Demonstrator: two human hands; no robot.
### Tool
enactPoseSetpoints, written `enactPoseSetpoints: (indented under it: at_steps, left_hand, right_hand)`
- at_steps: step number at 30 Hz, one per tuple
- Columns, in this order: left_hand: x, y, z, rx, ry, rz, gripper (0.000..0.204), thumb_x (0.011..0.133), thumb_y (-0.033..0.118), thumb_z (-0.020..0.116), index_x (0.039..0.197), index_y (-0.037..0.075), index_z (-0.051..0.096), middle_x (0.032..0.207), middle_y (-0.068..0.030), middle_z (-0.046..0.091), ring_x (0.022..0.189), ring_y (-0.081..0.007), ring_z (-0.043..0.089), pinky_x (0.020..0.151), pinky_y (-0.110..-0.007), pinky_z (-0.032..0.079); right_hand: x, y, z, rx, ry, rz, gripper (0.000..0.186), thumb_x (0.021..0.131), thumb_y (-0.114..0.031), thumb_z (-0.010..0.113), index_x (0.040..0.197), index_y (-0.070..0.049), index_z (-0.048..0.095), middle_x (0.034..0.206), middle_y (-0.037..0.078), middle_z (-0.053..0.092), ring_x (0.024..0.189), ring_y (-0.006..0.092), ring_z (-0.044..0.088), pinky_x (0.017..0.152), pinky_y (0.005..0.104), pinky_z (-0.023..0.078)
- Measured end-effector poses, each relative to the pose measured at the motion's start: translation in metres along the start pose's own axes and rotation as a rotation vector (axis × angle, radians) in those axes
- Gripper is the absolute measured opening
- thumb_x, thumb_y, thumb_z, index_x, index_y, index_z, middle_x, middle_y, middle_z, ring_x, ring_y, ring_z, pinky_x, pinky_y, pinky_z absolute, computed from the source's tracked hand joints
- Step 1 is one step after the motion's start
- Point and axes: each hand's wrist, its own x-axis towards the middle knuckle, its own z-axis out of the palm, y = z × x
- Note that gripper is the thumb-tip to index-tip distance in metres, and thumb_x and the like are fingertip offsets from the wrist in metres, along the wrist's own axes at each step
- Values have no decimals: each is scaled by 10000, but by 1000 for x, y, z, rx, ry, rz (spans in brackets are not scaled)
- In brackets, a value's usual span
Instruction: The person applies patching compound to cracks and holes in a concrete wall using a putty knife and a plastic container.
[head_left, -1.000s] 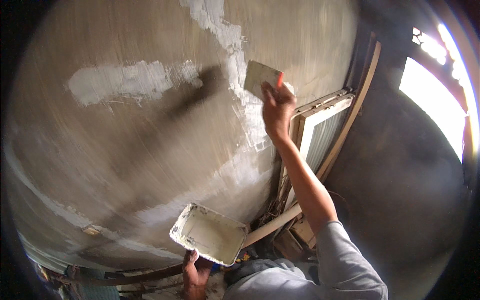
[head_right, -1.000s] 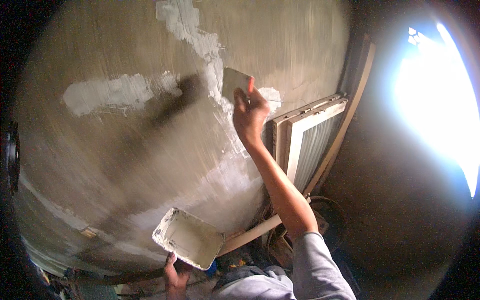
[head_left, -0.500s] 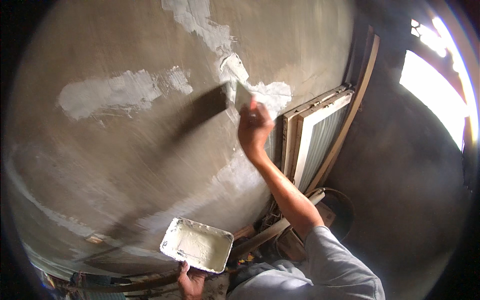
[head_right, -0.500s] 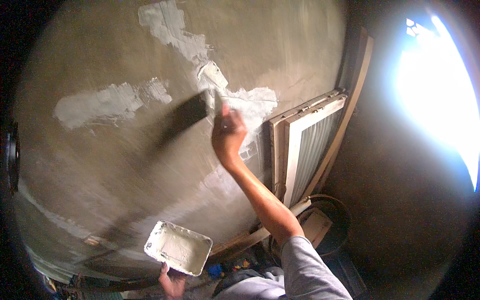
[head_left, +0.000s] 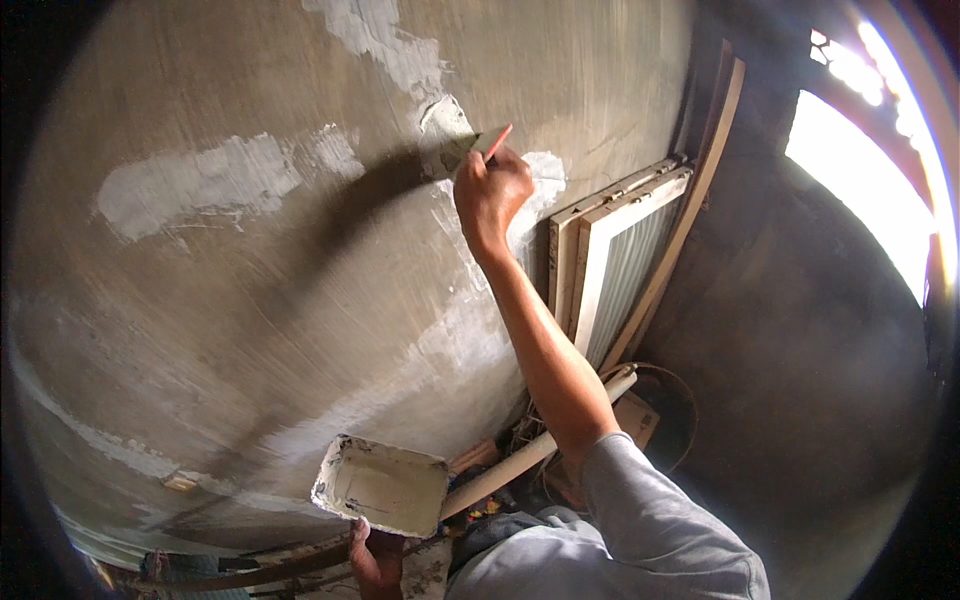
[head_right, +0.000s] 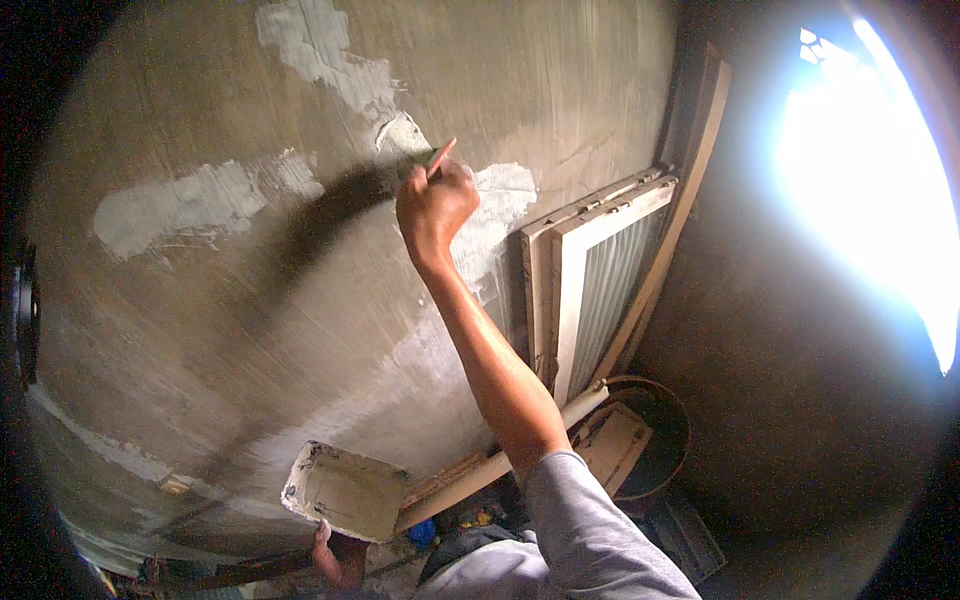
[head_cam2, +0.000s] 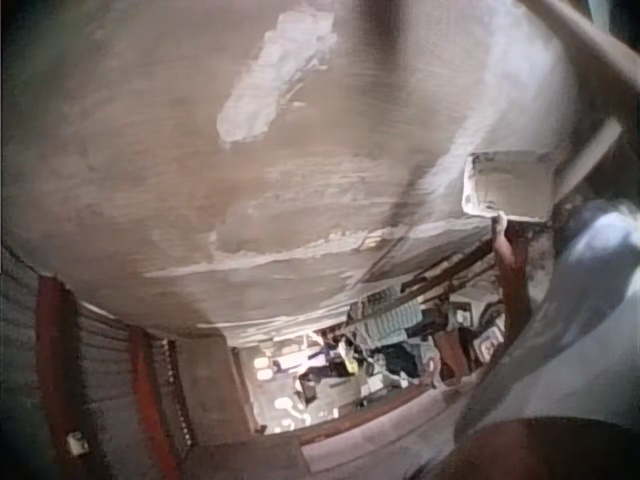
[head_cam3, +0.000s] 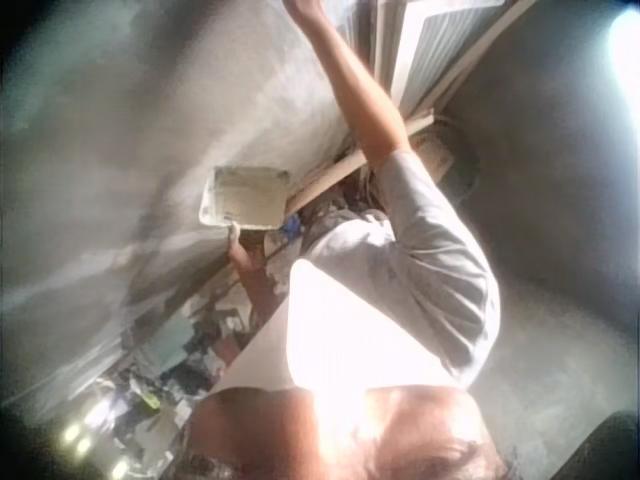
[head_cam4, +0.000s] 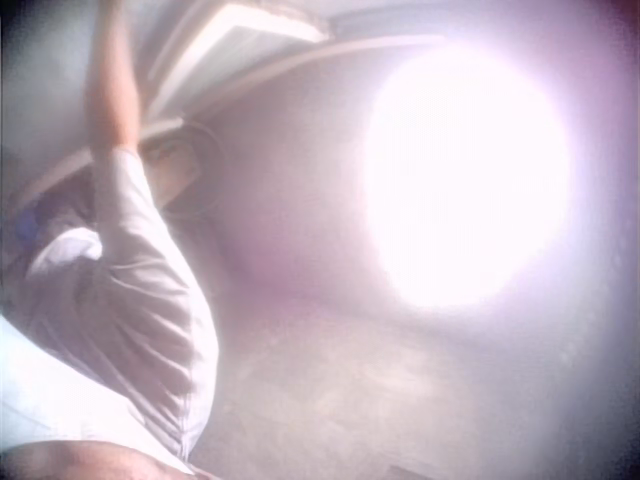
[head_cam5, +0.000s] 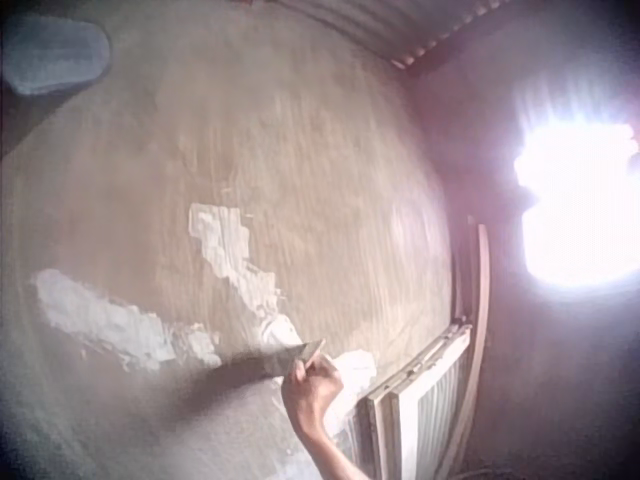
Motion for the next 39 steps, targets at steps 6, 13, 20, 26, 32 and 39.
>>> enactPoseSetpoints:
  at_steps: [6, 13, 20, 26, 32, 39]
  left_hand:
    - [3, 6, -12, -83, -8, -35, 449, 781, 217, 533, 1172, 23, 426, 1117, -177, 494, 982, -329, 513, 815, -491, 437]
    - [13, 12, -29, -86, -148, -142, 446, 814, 214, 475, 1200, 3, 397, 1163, -188, 469, 1044, -326, 479, 869, -503, 397]
    - [-11, 13, 8, 112, 37, -94, 455, 877, 273, 387, 1218, -29, 374, 1182, -198, 463, 1072, -320, 456, 909, -469, 372]
    - [-7, 20, -12, -1, 15, -134, 388, 867, 233, 421, 1177, 0, 422, 1182, -172, 463, 1063, -308, 463, 863, -475, 411]
    - [-8, 8, 17, -17, -30, 1, 494, 764, 155, 522, 1211, 14, 366, 1239, -159, 408, 1117, -318, 423, 885, -530, 388]
    - [-9, 11, 11, -37, 0, -25, 482, 763, 138, 533, 1205, 18, 381, 1231, -158, 420, 1109, -315, 434, 880, -531, 393]
  right_hand:
    - [20, -40, 35, 15, 114, -191, 150, 604, -84, 501, 558, 56, 475, 505, 196, 480, 420, 259, 410, 474, 351, 383]
    - [-19, -52, 46, -155, -86, -527, 258, 695, -75, 553, 952, -55, 549, 831, 138, 489, 692, 309, 530, 526, 402, 429]
    - [-3, 7, 42, -325, -16, -837, 417, 682, -13, 520, 1098, 6, 496, 927, 130, 478, 845, 272, 509, 675, 335, 454]
    - [-55, 10, 14, -197, -294, -674, 372, 711, -34, 538, 1082, -3, 511, 959, 130, 495, 834, 280, 524, 654, 359, 458]
    - [-31, 82, -49, 234, -50, 312, 135, 758, -36, 533, 834, 63, 583, 726, 45, 595, 623, 83, 515, 560, 223, 412]
    - [-35, 101, -59, 423, -12, 622, 165, 727, -34, 530, 847, 63, 588, 714, 82, 583, 608, 128, 530, 549, 274, 453]
